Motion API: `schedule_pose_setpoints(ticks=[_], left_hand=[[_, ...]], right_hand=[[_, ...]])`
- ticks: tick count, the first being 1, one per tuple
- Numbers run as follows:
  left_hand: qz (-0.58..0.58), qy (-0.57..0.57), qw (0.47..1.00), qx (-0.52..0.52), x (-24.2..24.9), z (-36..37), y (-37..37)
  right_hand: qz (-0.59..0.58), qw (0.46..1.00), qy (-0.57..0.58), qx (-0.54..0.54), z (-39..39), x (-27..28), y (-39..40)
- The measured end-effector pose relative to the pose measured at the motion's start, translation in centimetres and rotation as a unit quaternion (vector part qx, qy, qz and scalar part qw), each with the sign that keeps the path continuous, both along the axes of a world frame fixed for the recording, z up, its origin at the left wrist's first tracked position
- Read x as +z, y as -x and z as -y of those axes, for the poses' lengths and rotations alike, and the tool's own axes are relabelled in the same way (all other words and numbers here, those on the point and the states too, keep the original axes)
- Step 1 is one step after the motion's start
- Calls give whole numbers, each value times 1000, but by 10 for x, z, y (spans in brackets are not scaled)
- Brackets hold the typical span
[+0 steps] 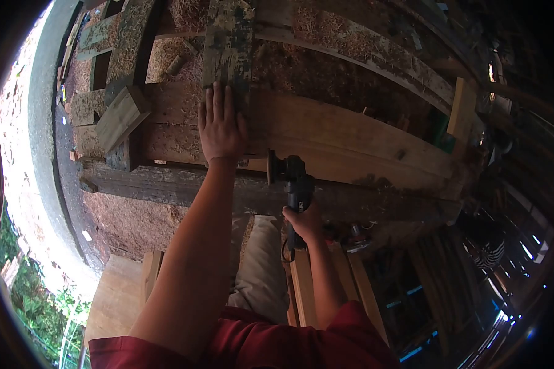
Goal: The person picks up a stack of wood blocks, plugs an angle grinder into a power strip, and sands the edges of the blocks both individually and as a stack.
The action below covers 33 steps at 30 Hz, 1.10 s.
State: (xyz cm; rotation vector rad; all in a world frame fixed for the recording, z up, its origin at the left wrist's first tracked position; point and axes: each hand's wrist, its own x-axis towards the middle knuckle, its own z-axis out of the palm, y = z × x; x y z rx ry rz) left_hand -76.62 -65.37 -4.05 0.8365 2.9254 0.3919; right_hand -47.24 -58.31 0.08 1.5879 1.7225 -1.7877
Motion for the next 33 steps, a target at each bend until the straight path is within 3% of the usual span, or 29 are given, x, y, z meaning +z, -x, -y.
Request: schedule_pose_setpoints(ticks=[33], left_hand=[[2, 6, 1000, -3, 1, 0, 0]], right_hand=[[1, 1000, -11, -10, -6, -1, 19]])
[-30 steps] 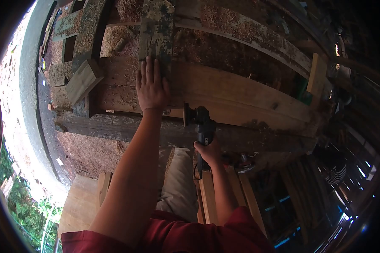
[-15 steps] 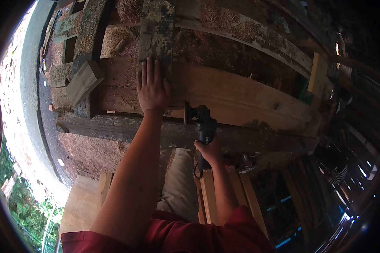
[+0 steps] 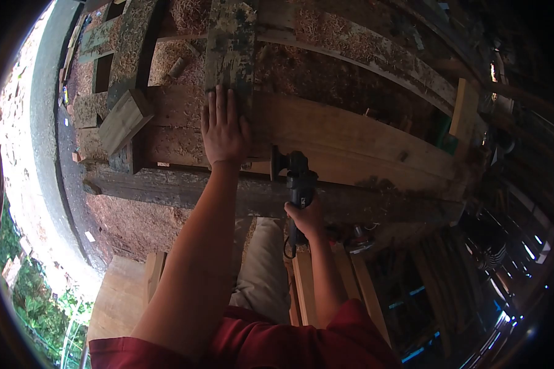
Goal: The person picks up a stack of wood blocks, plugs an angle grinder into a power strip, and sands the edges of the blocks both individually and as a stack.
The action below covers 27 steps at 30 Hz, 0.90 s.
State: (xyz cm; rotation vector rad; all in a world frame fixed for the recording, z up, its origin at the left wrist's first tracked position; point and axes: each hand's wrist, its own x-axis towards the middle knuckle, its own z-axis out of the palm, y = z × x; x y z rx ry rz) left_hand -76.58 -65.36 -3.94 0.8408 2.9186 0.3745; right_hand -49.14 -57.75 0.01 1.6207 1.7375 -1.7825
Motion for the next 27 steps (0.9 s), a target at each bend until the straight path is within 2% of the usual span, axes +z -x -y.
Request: schedule_pose_setpoints(ticks=[27], left_hand=[[13, 4, 1000, 2, 2, -1, 1]], right_hand=[[9, 1000, 11, 13, -11, -2, 15]])
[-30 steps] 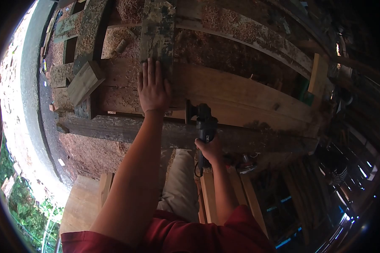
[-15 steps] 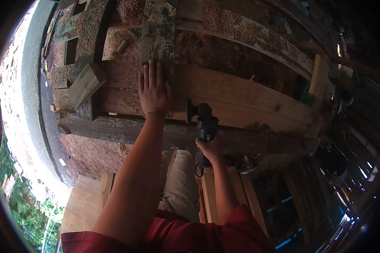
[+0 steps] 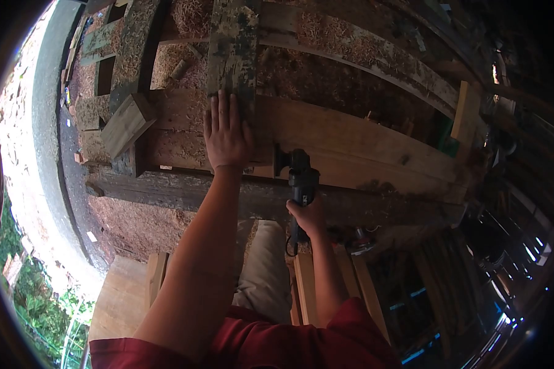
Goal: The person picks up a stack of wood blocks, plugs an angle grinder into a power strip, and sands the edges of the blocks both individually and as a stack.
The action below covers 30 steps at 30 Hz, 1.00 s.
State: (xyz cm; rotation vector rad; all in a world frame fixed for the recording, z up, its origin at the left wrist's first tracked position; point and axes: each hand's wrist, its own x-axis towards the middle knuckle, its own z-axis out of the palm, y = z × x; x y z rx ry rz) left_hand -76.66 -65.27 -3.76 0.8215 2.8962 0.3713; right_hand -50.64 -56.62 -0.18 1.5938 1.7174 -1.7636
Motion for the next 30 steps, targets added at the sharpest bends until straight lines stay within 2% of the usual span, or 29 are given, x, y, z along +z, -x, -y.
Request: schedule_pose_setpoints(ticks=[14, 30], left_hand=[[0, -6, 1000, -1, -1, 1, 0], [7, -1, 1000, -2, -1, 1, 0]], right_hand=[[-9, 1000, -10, -8, -3, -12, -1], [-9, 999, 6, -33, 6, 0, 0]])
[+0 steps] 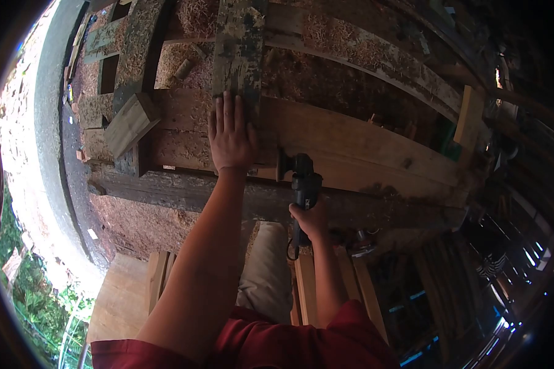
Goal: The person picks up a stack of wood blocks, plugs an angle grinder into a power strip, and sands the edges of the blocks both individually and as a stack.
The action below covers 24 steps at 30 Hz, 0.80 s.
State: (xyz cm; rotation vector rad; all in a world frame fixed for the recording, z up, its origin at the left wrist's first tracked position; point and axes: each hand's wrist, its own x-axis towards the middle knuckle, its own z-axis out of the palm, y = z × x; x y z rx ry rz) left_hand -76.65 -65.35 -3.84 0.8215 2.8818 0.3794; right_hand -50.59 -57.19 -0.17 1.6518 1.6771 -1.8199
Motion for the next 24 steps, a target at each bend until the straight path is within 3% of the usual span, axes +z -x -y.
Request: schedule_pose_setpoints(ticks=[24], left_hand=[[-5, -18, 1000, 2, 0, 0, 1]], right_hand=[[-38, 999, -9, -8, -19, -11, 26]])
